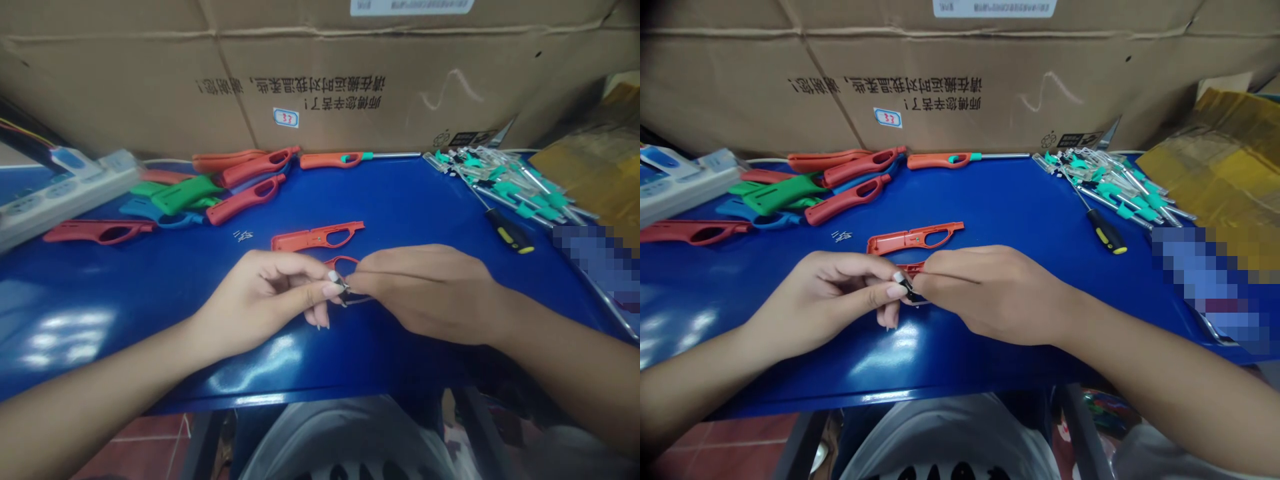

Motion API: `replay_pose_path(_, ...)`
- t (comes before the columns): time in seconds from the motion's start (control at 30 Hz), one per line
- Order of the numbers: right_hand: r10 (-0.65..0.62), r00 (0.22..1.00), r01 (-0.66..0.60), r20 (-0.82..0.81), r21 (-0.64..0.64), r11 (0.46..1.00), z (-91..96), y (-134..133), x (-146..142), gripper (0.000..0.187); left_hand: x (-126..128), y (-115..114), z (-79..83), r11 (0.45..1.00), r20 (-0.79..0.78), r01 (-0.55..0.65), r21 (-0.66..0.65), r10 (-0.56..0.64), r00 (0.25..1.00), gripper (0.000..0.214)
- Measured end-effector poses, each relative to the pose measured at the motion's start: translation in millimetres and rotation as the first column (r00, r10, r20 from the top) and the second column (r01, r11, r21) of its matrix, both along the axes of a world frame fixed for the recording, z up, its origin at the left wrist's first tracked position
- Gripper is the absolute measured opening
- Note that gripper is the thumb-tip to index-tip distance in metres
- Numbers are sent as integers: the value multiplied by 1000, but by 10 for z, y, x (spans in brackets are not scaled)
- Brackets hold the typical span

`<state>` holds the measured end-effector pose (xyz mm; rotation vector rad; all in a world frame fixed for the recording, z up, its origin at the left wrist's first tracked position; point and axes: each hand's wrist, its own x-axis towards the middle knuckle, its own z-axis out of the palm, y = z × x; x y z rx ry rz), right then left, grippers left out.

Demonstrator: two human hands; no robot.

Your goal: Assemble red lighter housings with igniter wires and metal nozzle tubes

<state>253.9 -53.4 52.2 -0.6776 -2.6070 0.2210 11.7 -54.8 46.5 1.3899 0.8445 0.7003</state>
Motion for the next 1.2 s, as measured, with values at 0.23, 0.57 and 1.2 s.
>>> replay_pose_path(0.23,-71,996,79,49,-201,976,115,-32,-56,37,15,30,-4,999,-21,23,26,-23,1000,6)
replay_pose_path(0.57,-152,953,-5,-263,-515,857,121,11,-52,9,-22,39,22,941,-41,50,335,-38,998,8)
replay_pose_path(1.2,-416,878,-126,-236,-953,276,66,48,-115,22,20,22,14,994,76,-22,111,13,997,6)
